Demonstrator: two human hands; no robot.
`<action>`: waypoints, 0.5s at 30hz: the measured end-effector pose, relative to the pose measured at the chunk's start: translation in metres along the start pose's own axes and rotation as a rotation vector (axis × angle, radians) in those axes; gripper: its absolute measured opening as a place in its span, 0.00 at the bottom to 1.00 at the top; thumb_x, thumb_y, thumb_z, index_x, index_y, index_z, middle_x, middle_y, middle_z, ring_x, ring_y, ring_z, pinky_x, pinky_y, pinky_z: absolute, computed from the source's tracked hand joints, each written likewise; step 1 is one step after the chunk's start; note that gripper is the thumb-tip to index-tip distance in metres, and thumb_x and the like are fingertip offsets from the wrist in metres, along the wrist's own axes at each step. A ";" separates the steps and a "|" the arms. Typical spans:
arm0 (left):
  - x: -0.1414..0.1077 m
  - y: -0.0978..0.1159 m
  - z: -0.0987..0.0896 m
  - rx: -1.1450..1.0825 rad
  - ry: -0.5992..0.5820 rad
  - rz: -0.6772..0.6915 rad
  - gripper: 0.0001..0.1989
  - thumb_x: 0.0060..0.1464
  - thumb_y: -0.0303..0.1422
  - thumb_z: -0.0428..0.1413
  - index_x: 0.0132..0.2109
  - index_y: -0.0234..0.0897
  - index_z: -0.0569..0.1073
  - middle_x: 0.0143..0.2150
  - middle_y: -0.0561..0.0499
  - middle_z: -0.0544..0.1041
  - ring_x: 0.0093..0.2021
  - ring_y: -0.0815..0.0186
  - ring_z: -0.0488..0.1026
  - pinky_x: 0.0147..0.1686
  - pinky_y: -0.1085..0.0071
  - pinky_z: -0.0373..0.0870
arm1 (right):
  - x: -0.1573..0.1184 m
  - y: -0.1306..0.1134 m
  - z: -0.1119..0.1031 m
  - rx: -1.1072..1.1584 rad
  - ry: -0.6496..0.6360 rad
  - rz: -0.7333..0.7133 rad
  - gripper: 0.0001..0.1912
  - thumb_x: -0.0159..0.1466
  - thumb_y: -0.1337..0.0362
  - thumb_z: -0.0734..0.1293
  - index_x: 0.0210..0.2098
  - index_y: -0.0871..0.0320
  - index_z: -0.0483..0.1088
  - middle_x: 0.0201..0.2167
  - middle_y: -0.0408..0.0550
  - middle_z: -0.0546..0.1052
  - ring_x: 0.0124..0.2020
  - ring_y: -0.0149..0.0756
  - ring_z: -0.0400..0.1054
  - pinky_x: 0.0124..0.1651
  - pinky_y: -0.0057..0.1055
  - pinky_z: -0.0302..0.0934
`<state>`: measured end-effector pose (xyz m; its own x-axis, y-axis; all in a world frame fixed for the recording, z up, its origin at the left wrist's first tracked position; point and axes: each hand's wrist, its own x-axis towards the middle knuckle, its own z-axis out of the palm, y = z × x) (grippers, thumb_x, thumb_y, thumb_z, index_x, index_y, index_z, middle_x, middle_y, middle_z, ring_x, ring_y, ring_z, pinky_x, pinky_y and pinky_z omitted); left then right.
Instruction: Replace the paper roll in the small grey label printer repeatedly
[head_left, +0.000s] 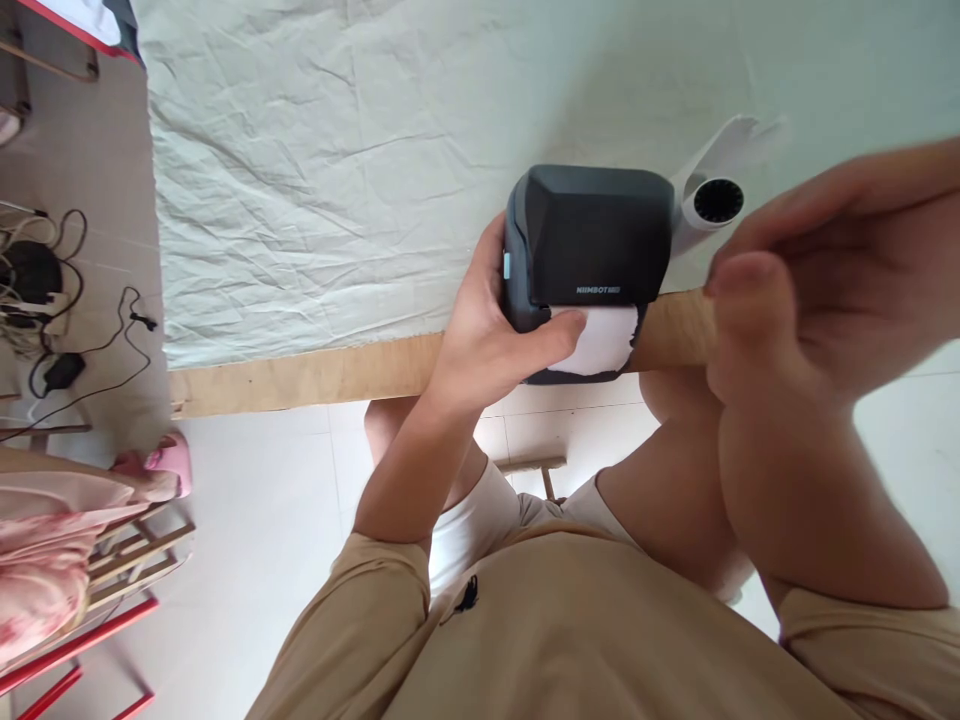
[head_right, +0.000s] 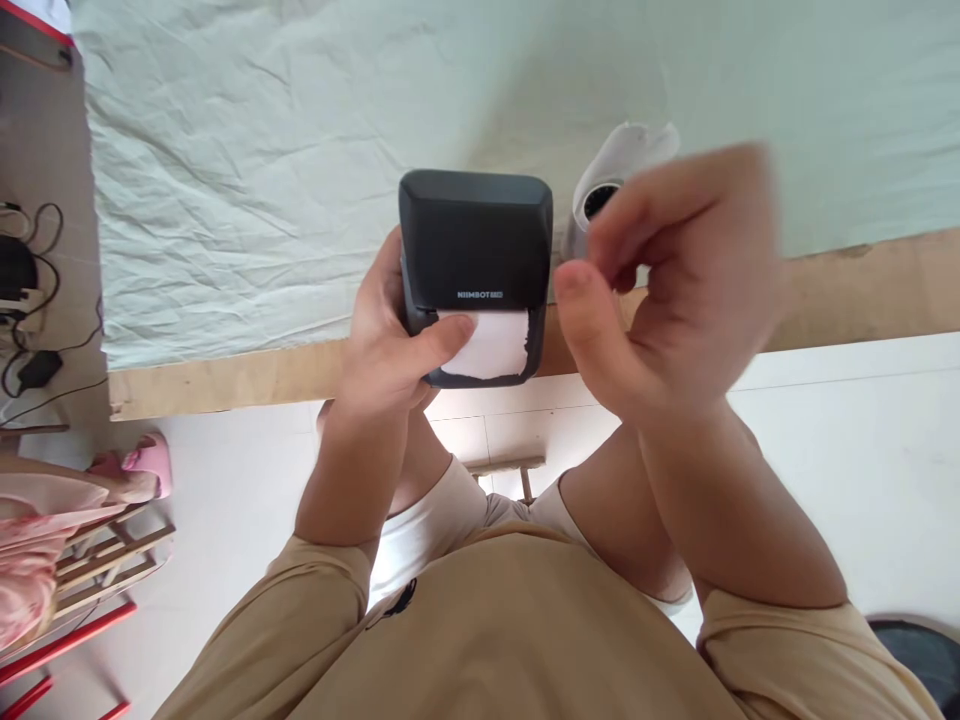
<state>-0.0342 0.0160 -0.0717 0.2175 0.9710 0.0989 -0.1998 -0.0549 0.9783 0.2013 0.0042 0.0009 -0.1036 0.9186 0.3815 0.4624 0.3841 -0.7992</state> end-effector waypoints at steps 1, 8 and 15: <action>-0.001 0.002 0.000 -0.002 0.003 -0.010 0.41 0.42 0.53 0.73 0.60 0.46 0.70 0.53 0.47 0.77 0.56 0.52 0.78 0.54 0.59 0.77 | -0.002 0.001 0.007 0.016 0.000 0.009 0.18 0.66 0.46 0.72 0.34 0.54 0.71 0.25 0.43 0.67 0.33 0.31 0.67 0.33 0.31 0.59; -0.014 0.035 0.017 -0.122 0.108 -0.163 0.26 0.56 0.56 0.64 0.53 0.45 0.75 0.48 0.48 0.79 0.54 0.54 0.80 0.50 0.62 0.76 | -0.014 -0.001 0.052 0.206 0.000 0.082 0.29 0.65 0.56 0.74 0.20 0.59 0.53 0.16 0.38 0.58 0.18 0.19 0.48 0.18 0.25 0.40; -0.014 0.051 0.030 -0.205 0.171 -0.223 0.18 0.59 0.50 0.64 0.48 0.43 0.77 0.41 0.51 0.78 0.45 0.60 0.81 0.42 0.67 0.75 | -0.006 -0.007 0.048 0.181 -0.054 0.166 0.28 0.61 0.65 0.75 0.19 0.58 0.52 0.15 0.36 0.57 0.17 0.19 0.48 0.16 0.23 0.41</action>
<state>-0.0192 -0.0078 -0.0175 0.1181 0.9797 -0.1621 -0.3570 0.1943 0.9137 0.1566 0.0008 -0.0175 -0.0887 0.9724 0.2160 0.3125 0.2331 -0.9209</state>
